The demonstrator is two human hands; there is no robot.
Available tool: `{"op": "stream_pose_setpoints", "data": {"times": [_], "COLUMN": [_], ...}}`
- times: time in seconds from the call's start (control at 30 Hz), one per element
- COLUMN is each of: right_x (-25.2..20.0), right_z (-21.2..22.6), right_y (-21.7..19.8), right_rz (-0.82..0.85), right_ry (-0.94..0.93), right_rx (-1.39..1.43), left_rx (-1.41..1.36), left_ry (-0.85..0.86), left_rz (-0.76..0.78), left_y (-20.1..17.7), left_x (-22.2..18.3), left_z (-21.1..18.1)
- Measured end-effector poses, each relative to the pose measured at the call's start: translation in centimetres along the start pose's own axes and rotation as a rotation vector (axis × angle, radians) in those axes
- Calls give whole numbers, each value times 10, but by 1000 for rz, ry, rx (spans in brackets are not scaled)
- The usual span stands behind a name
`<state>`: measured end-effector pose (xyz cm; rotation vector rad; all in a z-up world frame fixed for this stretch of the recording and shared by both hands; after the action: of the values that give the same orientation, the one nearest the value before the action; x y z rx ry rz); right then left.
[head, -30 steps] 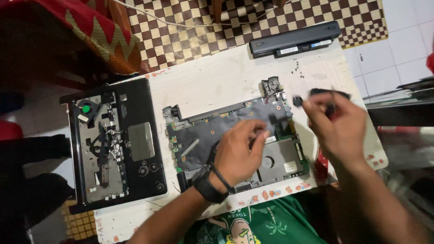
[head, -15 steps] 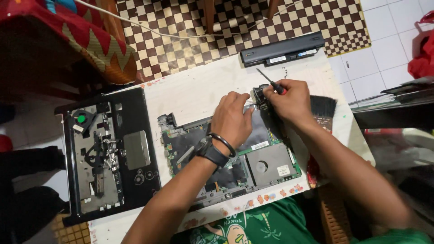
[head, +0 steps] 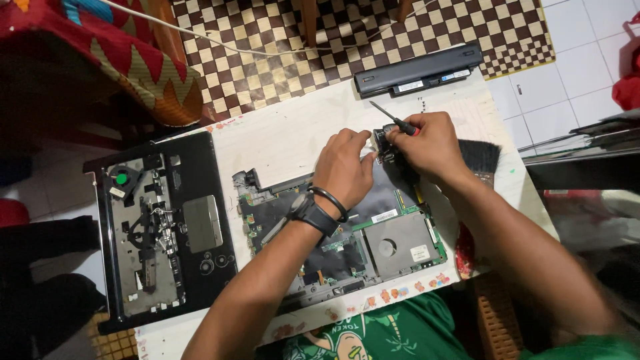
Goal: Repairing a laptop by unscrewing and removing internal components
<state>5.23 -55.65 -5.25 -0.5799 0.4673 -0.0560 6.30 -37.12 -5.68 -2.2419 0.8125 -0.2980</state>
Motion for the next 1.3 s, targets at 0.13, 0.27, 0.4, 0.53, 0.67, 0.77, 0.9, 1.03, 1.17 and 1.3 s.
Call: {"op": "stream_pose_setpoints", "data": {"times": [0.13,0.27,0.4,0.53,0.67,0.77,0.9,1.03,1.17,1.3], "right_x": [1,2,6,10,6,3,3,4,10,12], "right_z": [4,5,1,-1,5,9,9,10,0,-2], "right_y": [-2,-2,-3,-2,-4,-5,-4,-5,-7,-6], "right_rz": [16,8,4,24,64,69,54,70,81,83], "right_ry": [6,18,26,31,50,64,58,54,38,35], "right_rx": [-2,-66,-59,-64,7,39,35,10,-6,17], "left_rx": [13,31,2,-5,15,-18,-113,-178,-221,-242], "left_ry": [-7,2,-6,7,13,-10,-95,-166,-241,-252], "left_rz": [18,27,38,38,-2,-1,40,44,12,-47], "left_y": [3,7,1,2,8,13,14,10,15,20], "left_x": [0,3,5,6,12,18,25,31,37,36], "left_z": [-1,0,-7,-10,-5,0,5,2,5,6]}}
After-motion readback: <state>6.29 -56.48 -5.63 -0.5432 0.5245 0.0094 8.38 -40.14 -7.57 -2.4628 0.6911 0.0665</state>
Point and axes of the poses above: each hand's wrist, its own x-axis towards the middle knuckle, its own y-axis out of the palm, z = x × y, the point moved 2 cm from there along x, towards the middle knuckle, and after that the axes turned 15 degrees about z, right-handed, at the moved point
